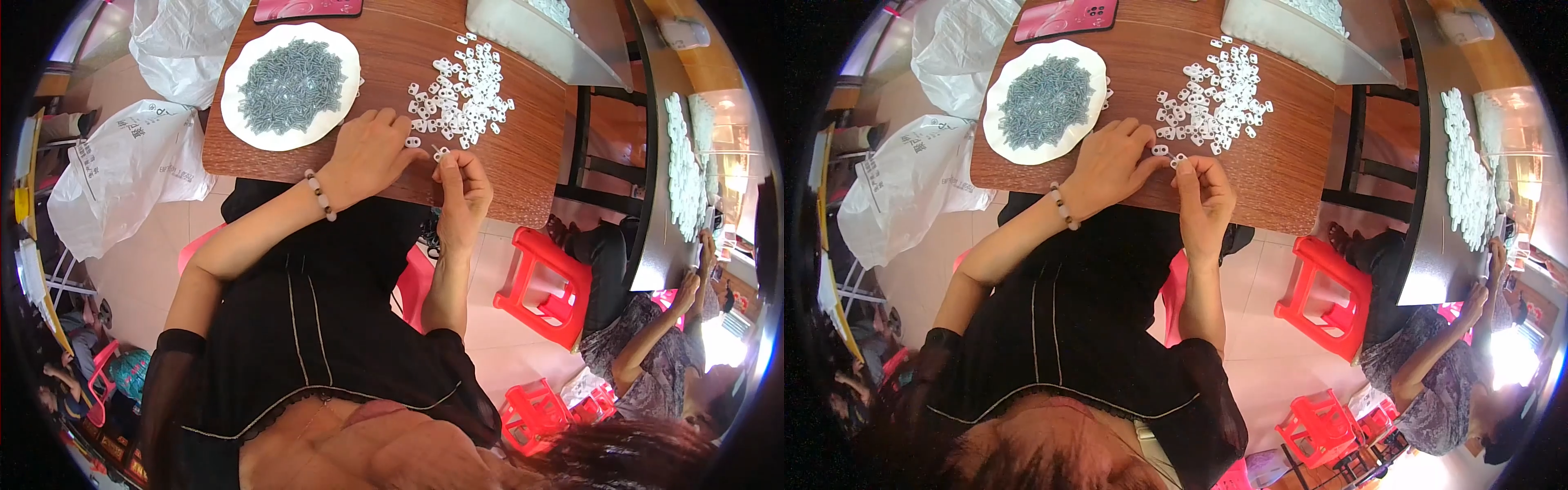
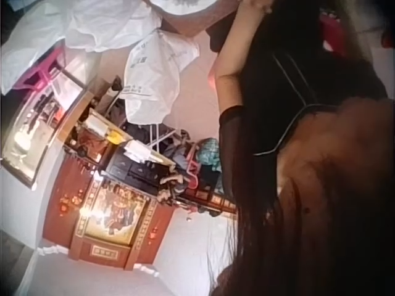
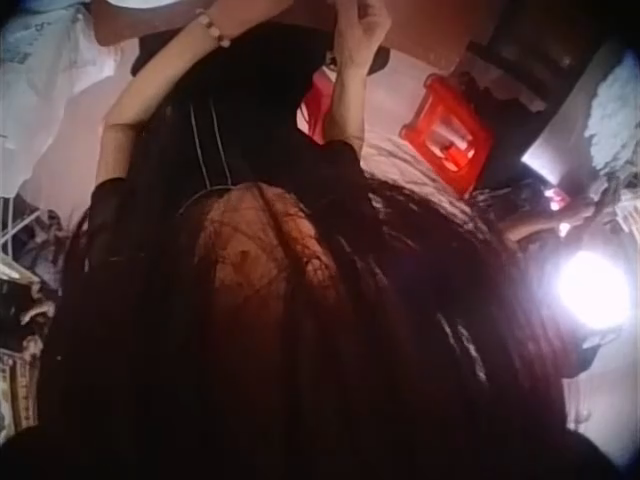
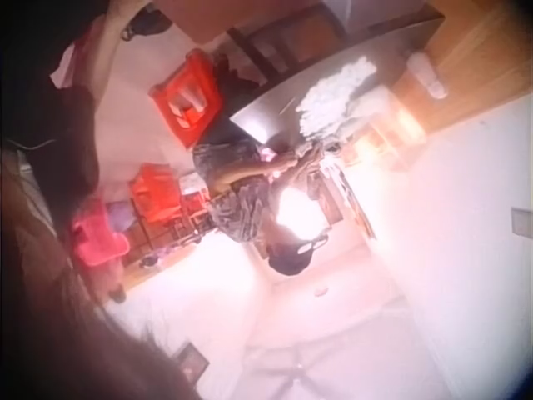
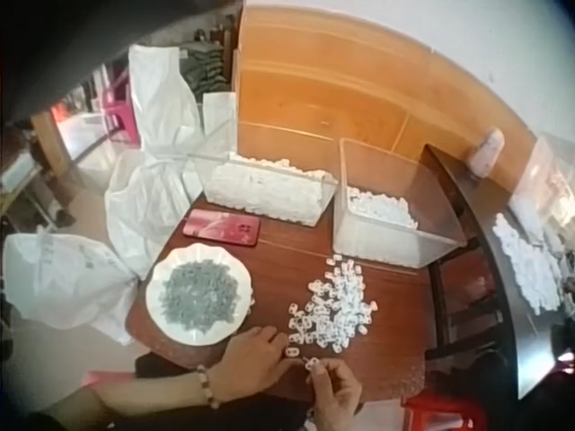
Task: Assembling small white plastic components by manually inserting tiny grey beads into them at a workbench.
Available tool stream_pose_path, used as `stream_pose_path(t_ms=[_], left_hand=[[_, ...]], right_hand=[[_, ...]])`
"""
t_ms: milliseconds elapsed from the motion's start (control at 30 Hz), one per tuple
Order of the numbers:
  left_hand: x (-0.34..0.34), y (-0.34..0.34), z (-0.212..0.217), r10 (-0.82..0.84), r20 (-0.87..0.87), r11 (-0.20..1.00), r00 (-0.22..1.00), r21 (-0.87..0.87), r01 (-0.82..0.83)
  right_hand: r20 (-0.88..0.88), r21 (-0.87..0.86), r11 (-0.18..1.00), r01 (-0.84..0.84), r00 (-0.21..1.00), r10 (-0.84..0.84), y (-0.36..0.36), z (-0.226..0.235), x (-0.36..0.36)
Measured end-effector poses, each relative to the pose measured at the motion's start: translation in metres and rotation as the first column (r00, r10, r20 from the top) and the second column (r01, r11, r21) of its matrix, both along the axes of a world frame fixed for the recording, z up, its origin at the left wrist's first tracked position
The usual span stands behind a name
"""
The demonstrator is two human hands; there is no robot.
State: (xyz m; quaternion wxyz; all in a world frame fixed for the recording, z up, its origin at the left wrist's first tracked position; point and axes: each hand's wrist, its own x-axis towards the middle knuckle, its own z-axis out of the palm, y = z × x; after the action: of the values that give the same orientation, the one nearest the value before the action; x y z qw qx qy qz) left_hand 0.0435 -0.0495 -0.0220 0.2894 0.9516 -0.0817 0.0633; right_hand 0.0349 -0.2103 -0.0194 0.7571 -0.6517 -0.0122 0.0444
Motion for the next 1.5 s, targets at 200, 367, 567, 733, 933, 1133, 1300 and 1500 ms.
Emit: stream_pose_path(t_ms=[200, 367, 567, 733, 933, 1133, 1300, 1500], left_hand=[[0.010, -0.003, -0.008, -0.036, 0.063, 0.999, 0.997, -0.015, 0.037], [0.007, 0.012, -0.009, -0.173, 0.081, 0.981, 0.982, -0.078, 0.179], [0.003, 0.019, 0.003, -0.157, 0.081, 0.954, 0.984, -0.247, 0.173], [0.005, 0.017, -0.005, -0.055, 0.088, 0.982, 0.995, -0.174, 0.070], [0.005, 0.013, -0.007, -0.080, 0.124, 0.981, 0.989, -0.169, 0.100], [-0.001, 0.015, -0.005, -0.136, 0.034, 0.946, 0.990, -0.292, 0.140], [-0.013, 0.019, -0.004, -0.158, -0.049, 0.864, 0.986, -0.490, 0.114], [-0.022, 0.036, -0.002, -0.148, -0.373, 0.607, 0.916, -0.766, -0.213]], right_hand=[[0.022, -0.026, 1.000, 0.005, 1.000, -0.005, -0.001, 0.001, 0.001], [0.025, -0.016, 1.000, -0.002, 1.000, 0.002, -0.002, -0.004, 0.003], [0.016, -0.073, 0.997, 0.005, 1.000, -0.004, -0.001, -0.002, 0.003], [0.004, -0.062, 0.998, 0.018, 1.000, -0.018, 0.006, -0.003, 0.000], [0.048, -0.152, 0.988, -0.030, 0.998, 0.038, 0.015, -0.005, -0.003], [0.133, -0.194, 0.980, -0.045, 0.988, 0.072, 0.031, -0.004, -0.018], [0.226, -0.164, 0.985, -0.047, 0.970, 0.084, 0.037, 0.000, -0.027], [0.247, -0.199, 0.979, -0.043, 0.965, 0.092, 0.035, 0.004, -0.026]])
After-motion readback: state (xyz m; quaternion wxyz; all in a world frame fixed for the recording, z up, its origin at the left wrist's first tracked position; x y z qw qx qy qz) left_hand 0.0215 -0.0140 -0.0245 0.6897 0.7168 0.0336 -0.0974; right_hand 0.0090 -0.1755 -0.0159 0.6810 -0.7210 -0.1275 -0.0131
